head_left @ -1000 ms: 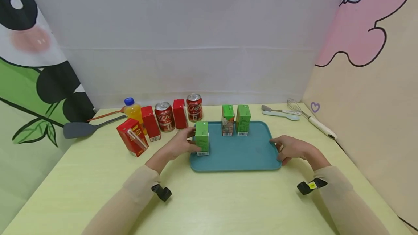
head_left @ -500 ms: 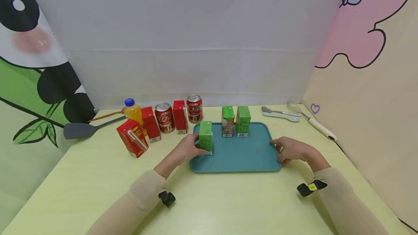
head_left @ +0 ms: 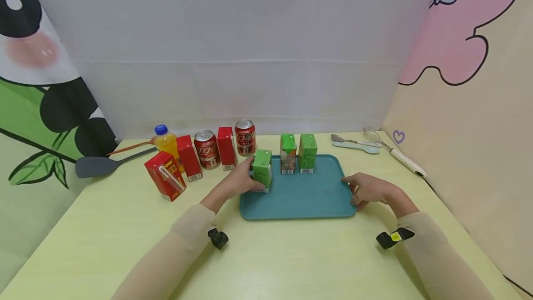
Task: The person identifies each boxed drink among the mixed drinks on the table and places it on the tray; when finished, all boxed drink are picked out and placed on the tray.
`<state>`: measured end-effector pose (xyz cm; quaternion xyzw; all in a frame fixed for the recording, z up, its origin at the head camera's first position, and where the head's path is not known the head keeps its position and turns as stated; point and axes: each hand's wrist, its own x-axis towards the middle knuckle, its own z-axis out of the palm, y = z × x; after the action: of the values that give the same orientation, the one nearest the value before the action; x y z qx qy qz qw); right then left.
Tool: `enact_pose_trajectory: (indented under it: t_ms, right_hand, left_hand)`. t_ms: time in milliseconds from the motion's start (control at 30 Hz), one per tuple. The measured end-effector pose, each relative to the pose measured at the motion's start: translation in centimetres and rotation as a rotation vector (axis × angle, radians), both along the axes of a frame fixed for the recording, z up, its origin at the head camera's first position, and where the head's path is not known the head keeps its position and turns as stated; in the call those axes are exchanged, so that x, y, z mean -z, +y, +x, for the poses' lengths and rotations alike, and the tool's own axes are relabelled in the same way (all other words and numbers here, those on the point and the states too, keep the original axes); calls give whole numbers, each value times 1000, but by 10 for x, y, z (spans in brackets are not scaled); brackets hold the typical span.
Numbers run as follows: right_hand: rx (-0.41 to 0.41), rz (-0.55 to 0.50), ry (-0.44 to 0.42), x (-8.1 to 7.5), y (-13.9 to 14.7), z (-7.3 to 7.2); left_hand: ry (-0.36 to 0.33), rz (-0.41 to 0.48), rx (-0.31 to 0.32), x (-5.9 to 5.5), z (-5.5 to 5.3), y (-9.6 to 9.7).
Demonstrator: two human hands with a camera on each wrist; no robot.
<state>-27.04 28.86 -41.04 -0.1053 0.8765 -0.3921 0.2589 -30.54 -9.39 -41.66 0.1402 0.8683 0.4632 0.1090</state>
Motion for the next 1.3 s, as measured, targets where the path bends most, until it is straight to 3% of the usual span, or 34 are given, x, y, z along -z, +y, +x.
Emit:
enact_pose_trajectory:
  t_ms: [267, 567, 767, 1000, 1300]
  right_hand:
    - [4, 5, -4, 0, -1, -1]
    - [2, 0, -7, -2, -2, -2]
    - [8, 0, -6, -2, -1, -1]
    - [7, 1, -8, 1, 1, 1]
    - [6, -5, -3, 0, 1, -1]
  left_hand:
    - [2, -76, -53, -6, -12, 12]
    - [-62, -6, -43, -3, -31, 15]
    - [-66, 8, -15, -4, -36, 21]
    - [-77, -11, -39, -4, -39, 27]
    - [-40, -36, -79, -5, -43, 30]
